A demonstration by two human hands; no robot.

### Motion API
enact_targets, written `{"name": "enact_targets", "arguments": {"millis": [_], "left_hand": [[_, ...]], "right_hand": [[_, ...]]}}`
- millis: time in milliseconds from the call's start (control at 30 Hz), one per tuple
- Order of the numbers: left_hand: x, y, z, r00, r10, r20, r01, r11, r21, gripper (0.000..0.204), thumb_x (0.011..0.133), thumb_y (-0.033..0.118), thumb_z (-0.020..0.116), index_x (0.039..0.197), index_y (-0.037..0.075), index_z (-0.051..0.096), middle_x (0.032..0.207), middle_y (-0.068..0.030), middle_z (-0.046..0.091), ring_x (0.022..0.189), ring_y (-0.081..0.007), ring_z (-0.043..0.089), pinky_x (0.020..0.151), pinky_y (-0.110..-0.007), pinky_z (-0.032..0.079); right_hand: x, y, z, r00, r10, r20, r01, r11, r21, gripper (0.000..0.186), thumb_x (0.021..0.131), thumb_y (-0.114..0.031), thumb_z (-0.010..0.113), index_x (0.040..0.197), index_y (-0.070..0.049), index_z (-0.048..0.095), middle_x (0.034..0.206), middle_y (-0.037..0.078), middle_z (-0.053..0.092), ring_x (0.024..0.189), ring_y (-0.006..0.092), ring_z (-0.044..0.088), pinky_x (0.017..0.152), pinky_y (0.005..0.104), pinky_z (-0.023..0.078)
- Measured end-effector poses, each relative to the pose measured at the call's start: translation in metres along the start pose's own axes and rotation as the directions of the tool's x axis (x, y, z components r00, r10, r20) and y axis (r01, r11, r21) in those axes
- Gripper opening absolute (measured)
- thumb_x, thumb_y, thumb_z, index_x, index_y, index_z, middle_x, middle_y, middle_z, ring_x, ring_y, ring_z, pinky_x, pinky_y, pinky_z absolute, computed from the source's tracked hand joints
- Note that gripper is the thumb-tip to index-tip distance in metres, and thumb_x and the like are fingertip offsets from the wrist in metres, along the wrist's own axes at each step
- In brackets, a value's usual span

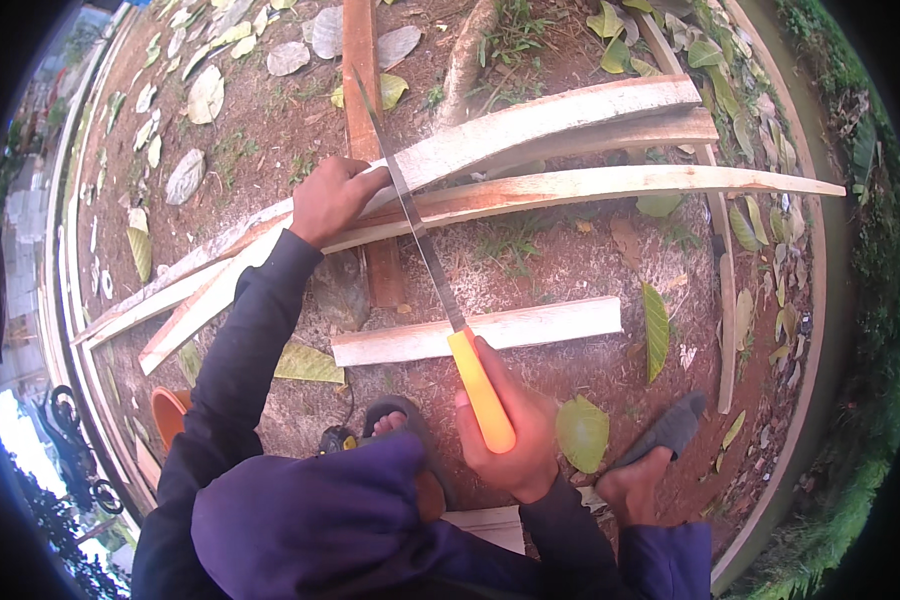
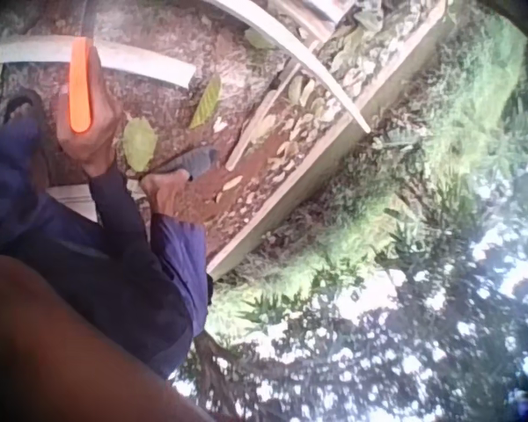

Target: The person arranges several long wooden planks on the ground and uses a hand saw to cut them into shorter pieces. The person handles the planks to position them for cutting and then saws through them one by one.

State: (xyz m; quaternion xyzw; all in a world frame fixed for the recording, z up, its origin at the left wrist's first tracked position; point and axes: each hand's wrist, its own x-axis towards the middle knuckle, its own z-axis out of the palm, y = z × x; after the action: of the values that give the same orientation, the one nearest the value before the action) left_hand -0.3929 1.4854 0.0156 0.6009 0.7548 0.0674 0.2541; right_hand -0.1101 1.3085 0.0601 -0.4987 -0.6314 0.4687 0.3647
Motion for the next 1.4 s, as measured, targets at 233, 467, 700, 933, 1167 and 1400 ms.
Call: {"name": "enact_targets", "arguments": {"millis": [233,467,700,933,1167,1400], "left_hand": [[0.001,-0.004,-0.002,0.996,-0.068,0.06,0.063,0.995,0.074,0.047,0.09,0.057,0.058,0.101,0.018,0.082,0.078,-0.0168,0.071,0.077,-0.0372,0.07,0.072,-0.045,0.051],[0.0,0.001,-0.001,0.999,-0.043,0.018,0.042,0.999,0.02,0.062,0.083,0.062,0.063,0.084,0.003,0.079,0.08,-0.025,0.072,0.079,-0.0409,0.072,0.075,-0.048,0.054],[0.006,-0.013,0.006,0.998,0.051,-0.032,-0.05,0.998,0.049,0.063,0.084,0.064,0.062,0.084,0.003,0.079,0.081,-0.0247,0.073,0.078,-0.0408,0.073,0.075,-0.048,0.055],[0.005,-0.002,0.0,1.0,-0.01,-0.001,0.011,0.998,0.057,0.064,0.084,0.064,0.063,0.086,0.002,0.079,0.08,-0.0256,0.073,0.078,-0.0405,0.073,0.075,-0.048,0.056],[0.001,0.001,-0.003,0.999,-0.032,-0.005,0.032,0.998,0.048,0.068,0.084,0.065,0.062,0.086,-0.001,0.078,0.081,-0.0273,0.073,0.078,-0.0413,0.073,0.075,-0.048,0.056],[0.003,-0.001,0.002,1.0,0.007,-0.001,-0.007,0.998,0.055,0.068,0.084,0.064,0.062,0.087,-0.002,0.078,0.082,-0.0277,0.073,0.081,-0.041,0.073,0.076,-0.05,0.056]], "right_hand": [[-0.001,0.006,-0.006,0.997,-0.067,-0.029,0.066,0.997,-0.051,0.051,0.086,-0.001,0.069,0.136,0.007,0.062,0.113,0.024,0.074,0.086,0.0299,0.078,0.072,0.0346,0.059],[0.01,0.009,0.008,0.995,-0.058,-0.081,0.054,0.997,-0.046,0.053,0.084,-0.001,0.07,0.135,0.007,0.063,0.109,0.023,0.075,0.08,0.029,0.078,0.068,0.0348,0.059],[0.027,0.007,0.015,0.995,-0.056,-0.078,0.056,0.998,-0.007,0.056,0.083,-0.001,0.07,0.137,0.008,0.061,0.114,0.025,0.075,0.08,0.0289,0.078,0.07,0.0336,0.06],[0.012,0.003,0.009,0.997,-0.046,-0.056,0.045,0.999,-0.019,0.057,0.083,0.002,0.067,0.139,0.007,0.06,0.117,0.024,0.074,0.078,0.0269,0.077,0.069,0.0321,0.059],[0.028,0.006,0.017,0.995,-0.055,-0.08,0.053,0.998,-0.032,0.055,0.084,0.002,0.067,0.138,0.008,0.06,0.112,0.024,0.075,0.077,0.0281,0.077,0.069,0.0334,0.059],[0.068,0.006,0.03,0.997,0.029,-0.076,-0.023,0.997,0.076,0.055,0.083,0.002,0.065,0.138,0.006,0.062,0.116,0.025,0.074,0.09,0.0284,0.079,0.076,0.0337,0.061]]}}
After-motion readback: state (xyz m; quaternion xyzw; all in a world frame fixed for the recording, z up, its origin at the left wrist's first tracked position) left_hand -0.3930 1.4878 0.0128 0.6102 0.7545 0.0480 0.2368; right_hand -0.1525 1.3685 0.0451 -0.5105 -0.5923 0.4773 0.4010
